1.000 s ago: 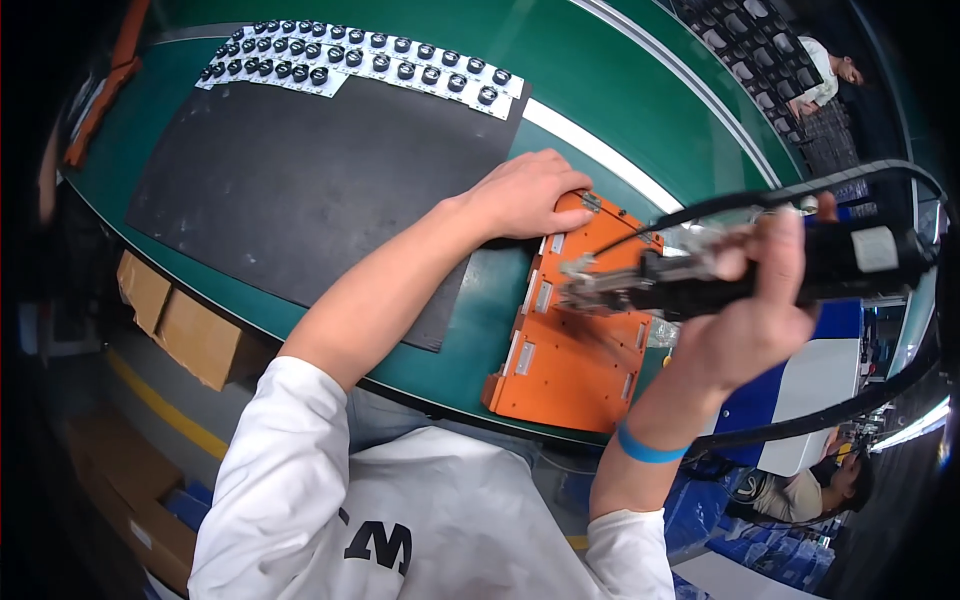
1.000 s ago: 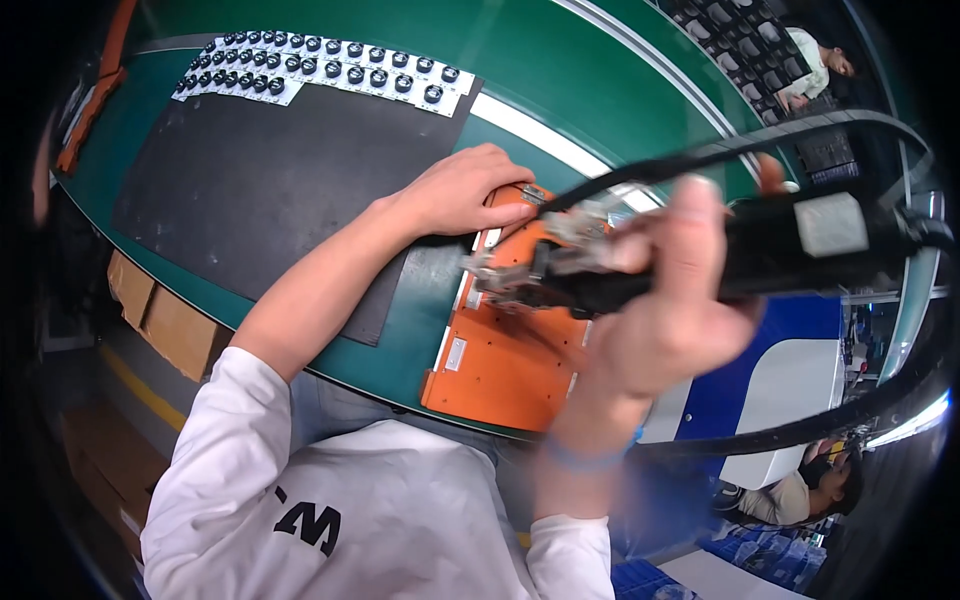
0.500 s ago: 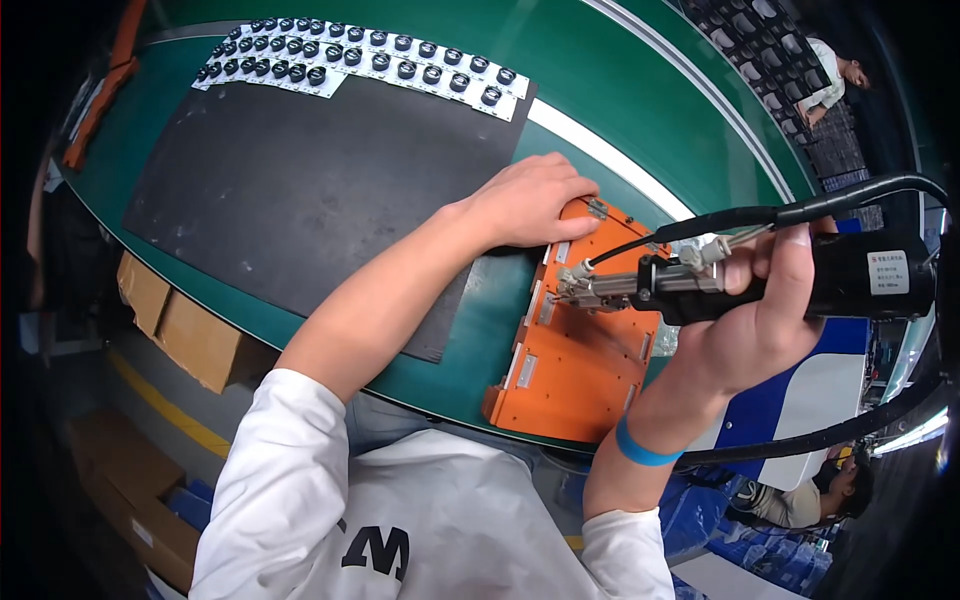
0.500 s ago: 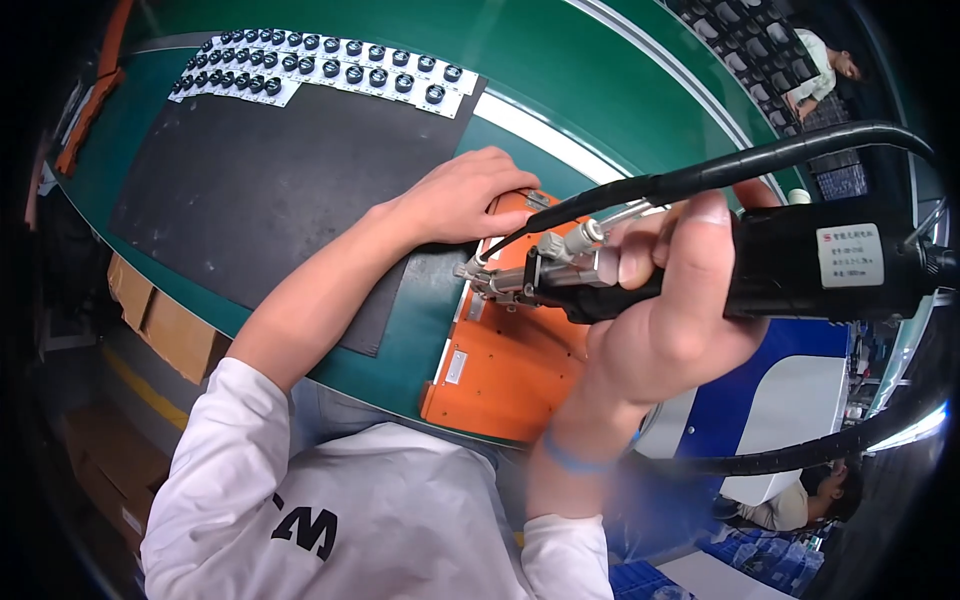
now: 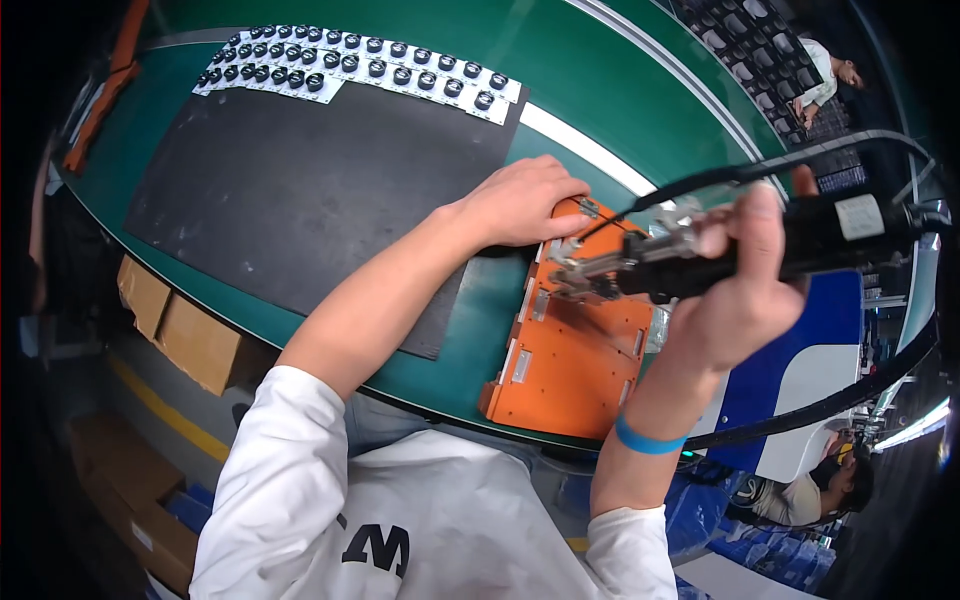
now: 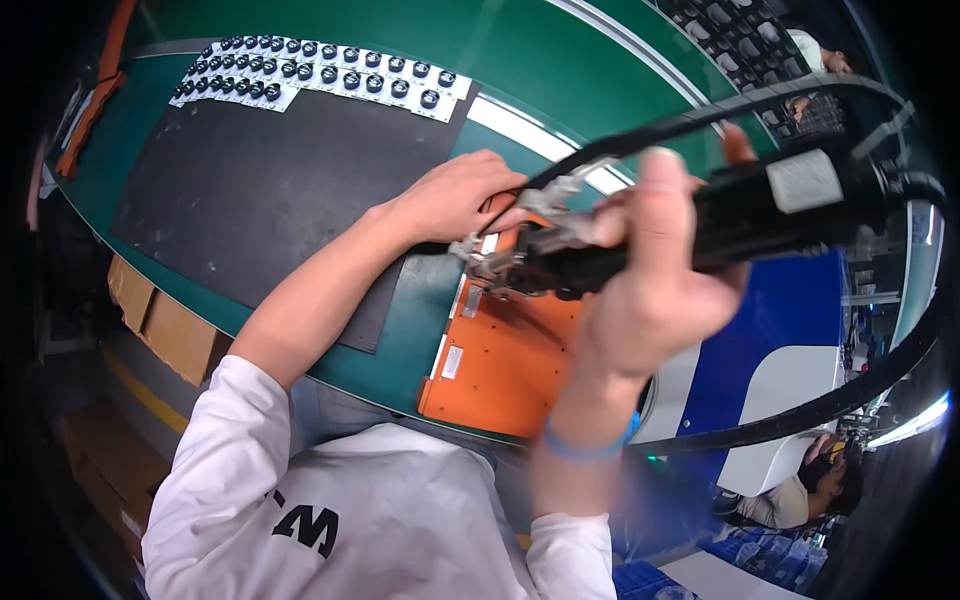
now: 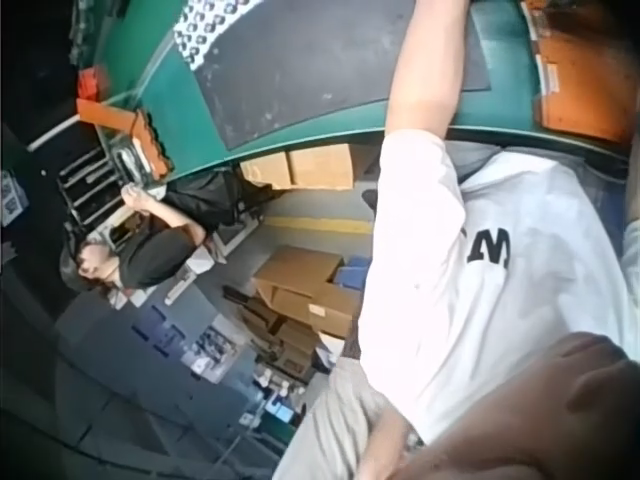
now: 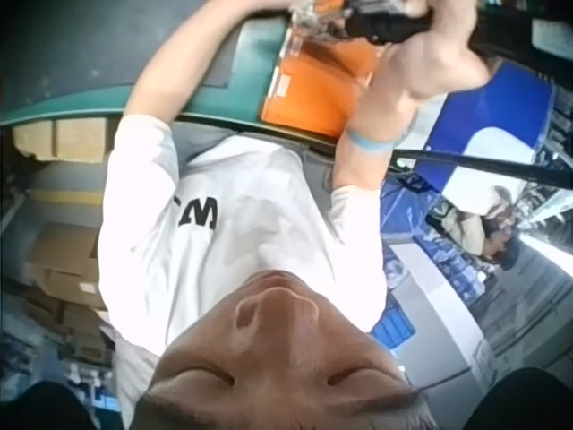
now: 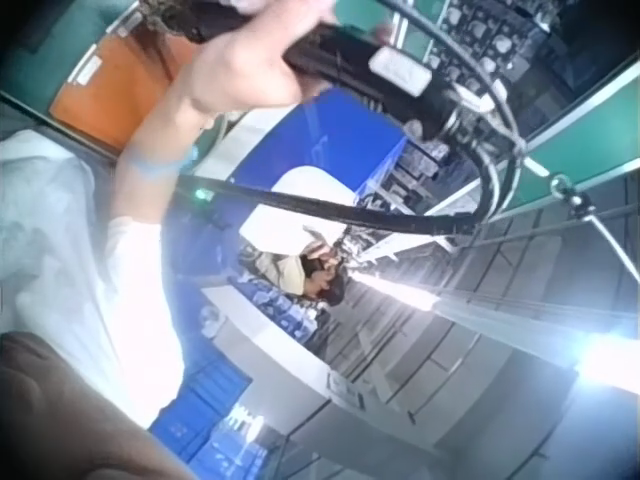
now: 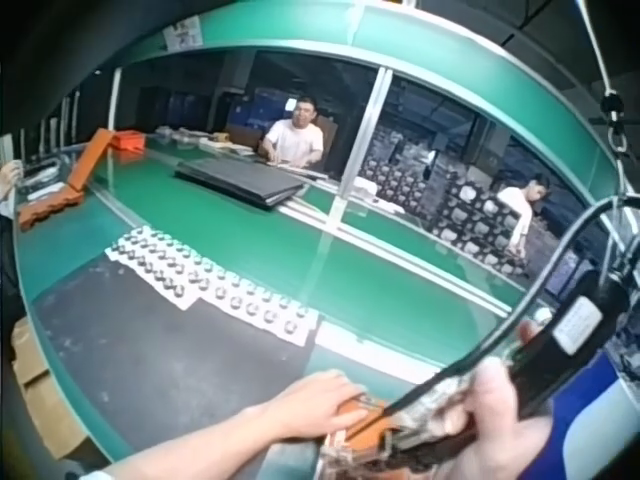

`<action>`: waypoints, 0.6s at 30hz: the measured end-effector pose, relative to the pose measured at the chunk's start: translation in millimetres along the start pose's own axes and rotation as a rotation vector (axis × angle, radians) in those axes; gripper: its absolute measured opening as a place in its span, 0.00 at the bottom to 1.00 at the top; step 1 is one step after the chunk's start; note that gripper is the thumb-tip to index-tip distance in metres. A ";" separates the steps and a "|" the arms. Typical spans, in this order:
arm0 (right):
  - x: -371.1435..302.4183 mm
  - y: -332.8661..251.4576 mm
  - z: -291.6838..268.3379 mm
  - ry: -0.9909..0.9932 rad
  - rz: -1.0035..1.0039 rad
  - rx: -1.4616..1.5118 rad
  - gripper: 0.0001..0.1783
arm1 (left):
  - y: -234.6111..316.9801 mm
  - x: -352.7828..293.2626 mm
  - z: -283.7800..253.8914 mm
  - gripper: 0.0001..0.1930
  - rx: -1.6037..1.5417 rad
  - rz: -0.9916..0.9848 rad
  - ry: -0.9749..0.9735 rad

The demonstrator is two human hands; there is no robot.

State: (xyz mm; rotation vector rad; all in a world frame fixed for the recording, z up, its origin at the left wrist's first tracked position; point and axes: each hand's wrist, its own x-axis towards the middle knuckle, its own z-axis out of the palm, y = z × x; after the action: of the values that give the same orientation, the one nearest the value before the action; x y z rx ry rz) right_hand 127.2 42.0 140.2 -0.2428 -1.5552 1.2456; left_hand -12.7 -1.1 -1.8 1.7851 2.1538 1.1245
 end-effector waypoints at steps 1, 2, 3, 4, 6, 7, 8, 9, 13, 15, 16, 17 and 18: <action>8.1 -4.8 -6.2 0.116 0.003 -0.030 0.19 | -2.2 0.3 1.4 0.17 -0.032 0.006 0.021; 18.5 -12.0 -15.8 0.231 0.010 -0.060 0.15 | -3.2 -0.3 1.4 0.17 -0.065 0.009 0.041; 31.3 -18.9 -29.9 0.216 -0.008 0.067 0.12 | -4.0 -0.1 0.9 0.17 -0.064 0.007 0.044; 43.0 -28.7 -49.2 0.212 -0.032 0.180 0.11 | -0.1 4.2 3.1 0.16 -0.086 0.010 0.055; 50.0 -31.5 -60.1 0.032 -0.039 0.210 0.09 | -2.3 3.8 2.6 0.16 -0.097 -0.006 0.078; 48.3 -28.8 -54.4 0.090 -0.032 0.209 0.10 | -2.0 5.1 3.8 0.17 -0.081 -0.025 0.058; 43.2 -22.4 -39.4 0.140 -0.018 0.216 0.10 | -3.4 2.8 2.8 0.17 -0.060 -0.054 0.041; 37.6 -13.5 -24.3 0.152 -0.083 0.081 0.11 | -4.2 1.4 1.3 0.17 -0.057 -0.061 0.044; 29.1 2.9 4.6 0.048 -0.080 0.152 0.11 | -4.0 2.6 0.6 0.15 -0.079 -0.052 0.033; 27.8 9.1 7.7 0.070 -0.035 0.098 0.15 | -3.9 3.4 0.9 0.15 -0.087 -0.052 0.035; 27.1 13.6 8.3 0.084 -0.023 0.086 0.15 | -2.8 2.8 -0.8 0.14 -0.080 -0.058 0.028; 27.0 16.5 8.7 0.081 -0.022 0.088 0.15 | -2.1 2.1 -2.1 0.14 -0.074 -0.064 0.021; 27.0 18.9 9.0 0.091 -0.016 0.080 0.16 | -1.9 1.5 -2.8 0.14 -0.073 -0.067 0.024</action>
State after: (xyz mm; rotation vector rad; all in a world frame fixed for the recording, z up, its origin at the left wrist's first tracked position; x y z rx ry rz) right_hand 101.0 63.8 142.5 -0.2319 -1.4240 1.2649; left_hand -16.1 -1.1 -0.5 1.6654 2.1393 1.1978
